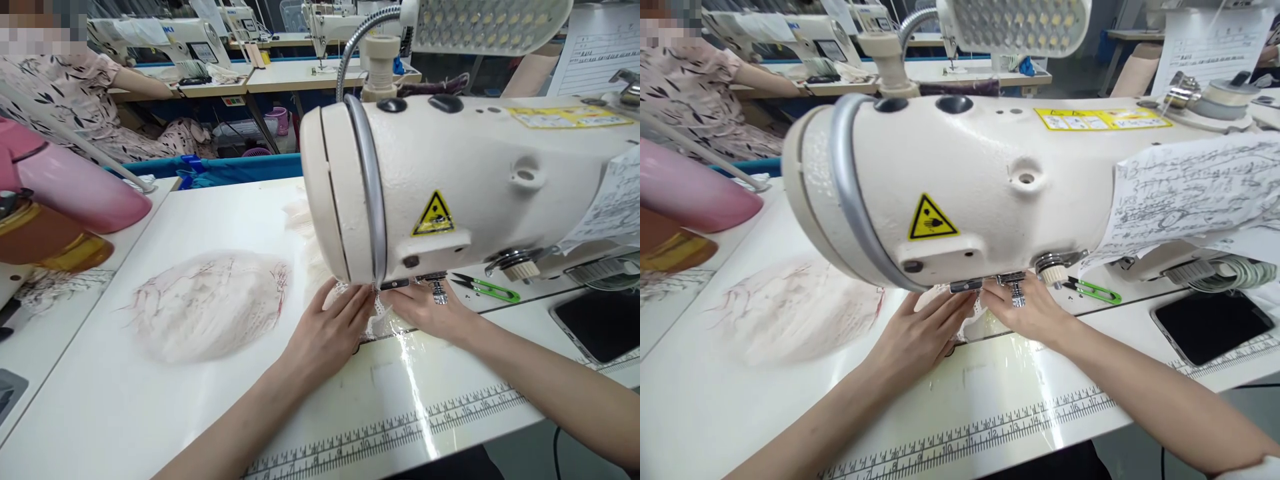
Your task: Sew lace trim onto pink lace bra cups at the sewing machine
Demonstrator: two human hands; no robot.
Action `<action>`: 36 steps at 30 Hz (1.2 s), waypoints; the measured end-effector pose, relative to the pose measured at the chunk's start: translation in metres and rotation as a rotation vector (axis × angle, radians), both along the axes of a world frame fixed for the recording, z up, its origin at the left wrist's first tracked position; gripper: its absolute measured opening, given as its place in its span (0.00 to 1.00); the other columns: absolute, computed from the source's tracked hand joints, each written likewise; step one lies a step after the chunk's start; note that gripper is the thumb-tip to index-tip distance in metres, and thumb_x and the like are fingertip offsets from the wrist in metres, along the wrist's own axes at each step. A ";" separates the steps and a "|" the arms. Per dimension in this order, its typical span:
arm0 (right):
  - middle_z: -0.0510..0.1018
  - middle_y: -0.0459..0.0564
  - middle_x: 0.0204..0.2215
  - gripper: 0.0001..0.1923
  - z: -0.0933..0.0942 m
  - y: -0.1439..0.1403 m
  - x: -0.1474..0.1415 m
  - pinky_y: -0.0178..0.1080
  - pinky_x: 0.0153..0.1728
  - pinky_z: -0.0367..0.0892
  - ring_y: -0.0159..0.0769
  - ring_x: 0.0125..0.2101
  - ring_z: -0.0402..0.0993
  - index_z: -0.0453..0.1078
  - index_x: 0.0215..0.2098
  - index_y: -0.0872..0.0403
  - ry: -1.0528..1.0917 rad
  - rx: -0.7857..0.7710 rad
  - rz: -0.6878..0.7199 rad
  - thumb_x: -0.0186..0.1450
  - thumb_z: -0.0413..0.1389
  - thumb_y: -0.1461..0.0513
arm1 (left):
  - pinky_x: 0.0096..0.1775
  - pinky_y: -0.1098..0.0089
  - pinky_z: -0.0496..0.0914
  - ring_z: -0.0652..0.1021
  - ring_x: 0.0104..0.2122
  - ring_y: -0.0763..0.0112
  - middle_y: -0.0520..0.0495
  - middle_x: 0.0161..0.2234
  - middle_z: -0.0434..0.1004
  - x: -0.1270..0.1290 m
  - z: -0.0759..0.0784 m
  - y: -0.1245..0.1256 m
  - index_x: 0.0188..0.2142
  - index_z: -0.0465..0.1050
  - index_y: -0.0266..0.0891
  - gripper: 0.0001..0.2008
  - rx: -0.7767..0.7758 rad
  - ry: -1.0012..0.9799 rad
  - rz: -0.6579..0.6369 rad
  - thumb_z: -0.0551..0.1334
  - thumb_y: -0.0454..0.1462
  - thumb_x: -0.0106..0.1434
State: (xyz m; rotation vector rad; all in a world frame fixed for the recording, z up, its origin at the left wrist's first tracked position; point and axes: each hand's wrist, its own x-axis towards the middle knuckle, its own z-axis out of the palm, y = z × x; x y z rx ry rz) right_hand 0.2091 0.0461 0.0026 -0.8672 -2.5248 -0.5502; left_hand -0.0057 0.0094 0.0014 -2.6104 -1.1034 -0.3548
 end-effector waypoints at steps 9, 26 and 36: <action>0.77 0.46 0.35 0.17 -0.010 0.002 -0.003 0.37 0.27 0.57 0.31 0.30 0.68 0.70 0.44 0.53 -0.031 -0.017 0.082 0.62 0.48 0.73 | 0.53 0.58 0.66 0.75 0.50 0.62 0.42 0.51 0.74 -0.009 0.005 0.006 0.45 0.71 0.33 0.15 0.024 -0.015 -0.072 0.48 0.28 0.66; 0.78 0.42 0.38 0.12 -0.011 -0.003 -0.006 0.37 0.43 0.62 0.29 0.40 0.70 0.69 0.40 0.52 0.096 -0.168 0.234 0.65 0.48 0.71 | 0.49 0.61 0.69 0.79 0.34 0.72 0.52 0.35 0.81 -0.009 0.012 0.003 0.36 0.73 0.39 0.06 0.215 -0.134 -0.255 0.58 0.31 0.62; 0.77 0.42 0.32 0.07 0.000 -0.004 -0.008 0.39 0.43 0.64 0.30 0.38 0.70 0.70 0.35 0.51 0.195 -0.160 0.451 0.65 0.51 0.68 | 0.38 0.66 0.70 0.75 0.26 0.76 0.55 0.25 0.77 -0.007 0.017 -0.004 0.25 0.71 0.38 0.08 0.247 -0.147 -0.287 0.62 0.31 0.61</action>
